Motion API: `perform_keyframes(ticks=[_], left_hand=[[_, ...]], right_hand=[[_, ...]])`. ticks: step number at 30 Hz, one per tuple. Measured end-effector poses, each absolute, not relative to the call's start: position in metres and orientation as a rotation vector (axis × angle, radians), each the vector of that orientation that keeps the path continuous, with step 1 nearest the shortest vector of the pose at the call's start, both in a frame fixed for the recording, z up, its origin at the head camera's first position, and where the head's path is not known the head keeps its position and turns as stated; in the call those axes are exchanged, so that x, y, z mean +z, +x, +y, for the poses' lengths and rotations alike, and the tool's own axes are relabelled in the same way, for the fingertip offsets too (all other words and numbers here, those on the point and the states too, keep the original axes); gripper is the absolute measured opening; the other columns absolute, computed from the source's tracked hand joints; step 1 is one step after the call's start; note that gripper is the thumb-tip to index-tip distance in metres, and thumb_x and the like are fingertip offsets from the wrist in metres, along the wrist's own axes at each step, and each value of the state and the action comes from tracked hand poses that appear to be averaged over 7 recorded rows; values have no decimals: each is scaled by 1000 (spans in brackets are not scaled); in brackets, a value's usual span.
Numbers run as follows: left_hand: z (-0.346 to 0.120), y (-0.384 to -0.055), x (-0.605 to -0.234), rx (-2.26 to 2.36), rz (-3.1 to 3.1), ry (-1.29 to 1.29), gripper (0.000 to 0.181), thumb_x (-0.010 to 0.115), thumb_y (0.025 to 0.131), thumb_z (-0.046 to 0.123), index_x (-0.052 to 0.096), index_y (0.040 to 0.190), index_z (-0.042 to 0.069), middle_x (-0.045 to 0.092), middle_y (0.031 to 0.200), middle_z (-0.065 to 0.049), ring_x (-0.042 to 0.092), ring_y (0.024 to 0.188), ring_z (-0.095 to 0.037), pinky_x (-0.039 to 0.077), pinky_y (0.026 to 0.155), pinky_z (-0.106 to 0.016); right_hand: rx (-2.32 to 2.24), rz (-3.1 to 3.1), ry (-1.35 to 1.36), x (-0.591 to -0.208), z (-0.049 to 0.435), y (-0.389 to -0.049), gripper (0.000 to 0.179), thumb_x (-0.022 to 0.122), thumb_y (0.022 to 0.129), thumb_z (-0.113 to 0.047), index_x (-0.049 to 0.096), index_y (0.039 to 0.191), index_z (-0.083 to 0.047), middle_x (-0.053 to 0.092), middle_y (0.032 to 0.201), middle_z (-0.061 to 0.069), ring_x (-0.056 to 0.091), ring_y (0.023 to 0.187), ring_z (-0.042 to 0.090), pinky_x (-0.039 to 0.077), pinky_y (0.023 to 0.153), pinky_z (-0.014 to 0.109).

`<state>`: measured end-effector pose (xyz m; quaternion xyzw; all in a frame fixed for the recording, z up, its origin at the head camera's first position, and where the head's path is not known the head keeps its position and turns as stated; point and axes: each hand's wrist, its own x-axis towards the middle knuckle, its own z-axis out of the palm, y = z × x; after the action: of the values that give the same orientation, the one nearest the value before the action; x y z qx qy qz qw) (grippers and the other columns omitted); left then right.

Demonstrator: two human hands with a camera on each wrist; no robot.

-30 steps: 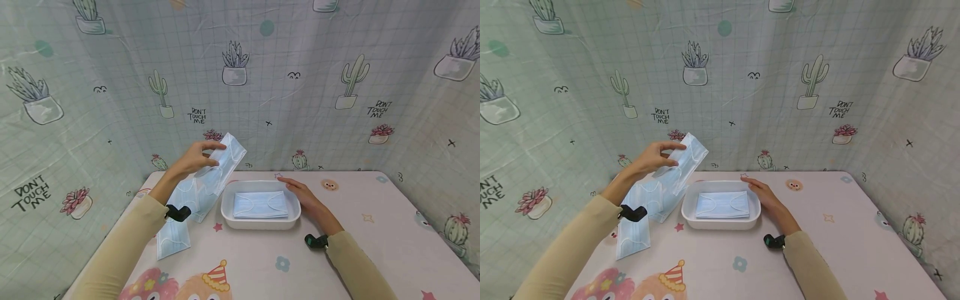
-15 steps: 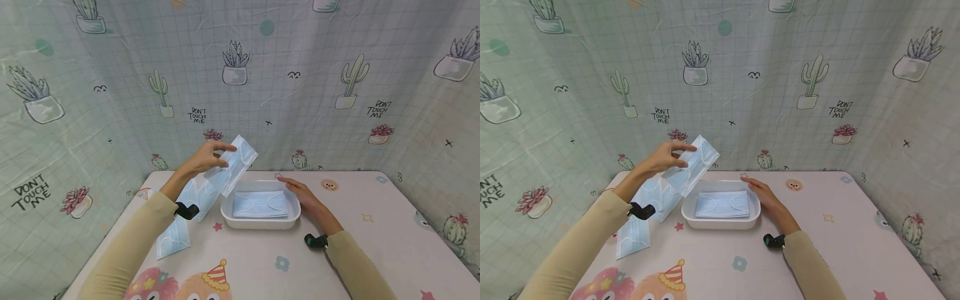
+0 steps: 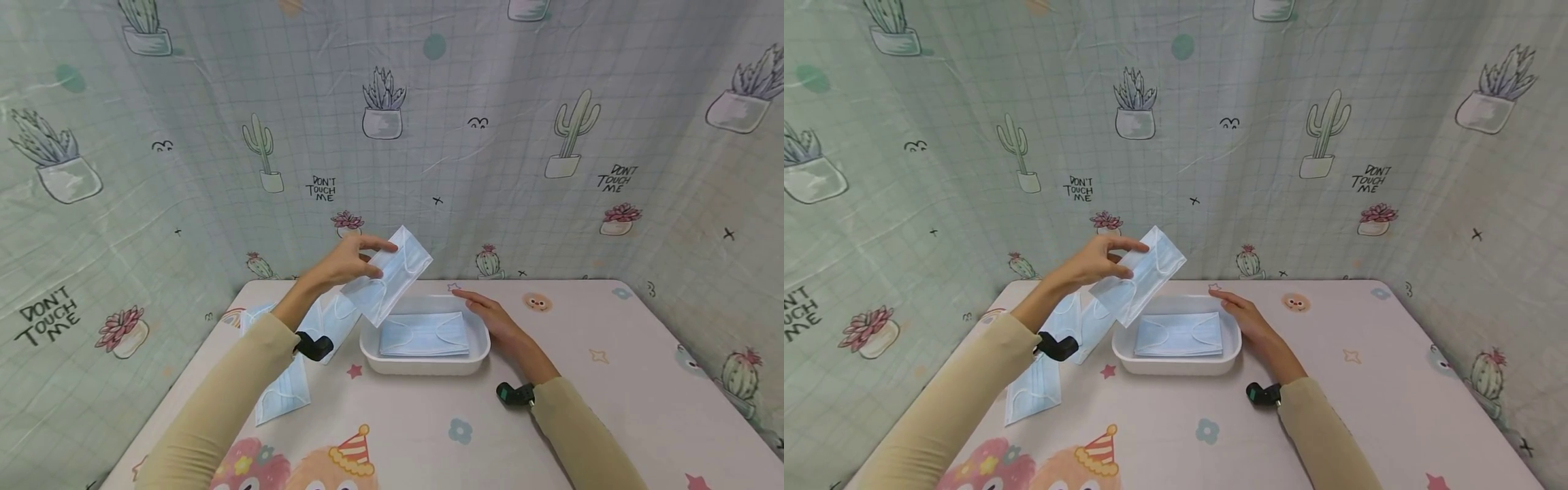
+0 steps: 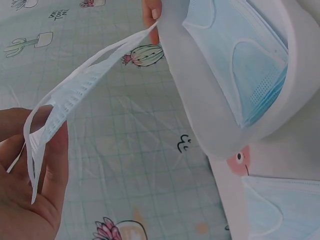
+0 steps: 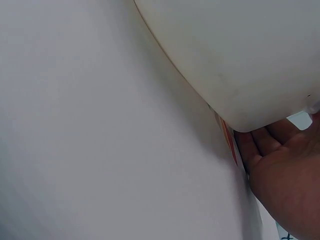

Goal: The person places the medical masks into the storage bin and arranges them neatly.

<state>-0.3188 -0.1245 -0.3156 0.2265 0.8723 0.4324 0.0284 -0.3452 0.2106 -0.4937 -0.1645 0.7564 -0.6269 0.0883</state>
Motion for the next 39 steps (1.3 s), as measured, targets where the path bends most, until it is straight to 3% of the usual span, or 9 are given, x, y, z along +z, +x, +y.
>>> perform_keyframes(ticks=[8,16,31,39], left_hand=[[-116,-322,-320,1296,2673,755,54,77,80,-3,71,132,12,55,153,-11,55,137,-35,53,106,-52],[-109,-325,-326,1226,2693,807,54,75,77,-5,72,129,10,61,146,-11,52,139,-32,47,113,-52],[-95,-330,-333,1115,2649,861,52,73,80,-7,72,129,11,63,144,-9,55,135,-30,49,112,-47],[-90,-333,-338,1069,2602,894,52,73,81,-7,72,130,11,64,144,-8,55,135,-30,49,112,-48]], right_hand=[[-1895,2231,-492,-493,211,-345,46,39,113,-21,43,158,-13,26,172,9,17,161,34,14,129,58],[-1890,2231,-494,-494,211,-345,46,39,112,-22,43,158,-13,27,172,10,18,160,36,15,129,59],[-1903,2221,-505,-492,209,-346,46,40,112,-20,43,157,-11,26,172,10,13,162,34,11,130,58],[-1865,2239,-412,-490,208,-344,48,41,112,-24,42,158,-12,22,173,10,16,161,37,16,128,59]])
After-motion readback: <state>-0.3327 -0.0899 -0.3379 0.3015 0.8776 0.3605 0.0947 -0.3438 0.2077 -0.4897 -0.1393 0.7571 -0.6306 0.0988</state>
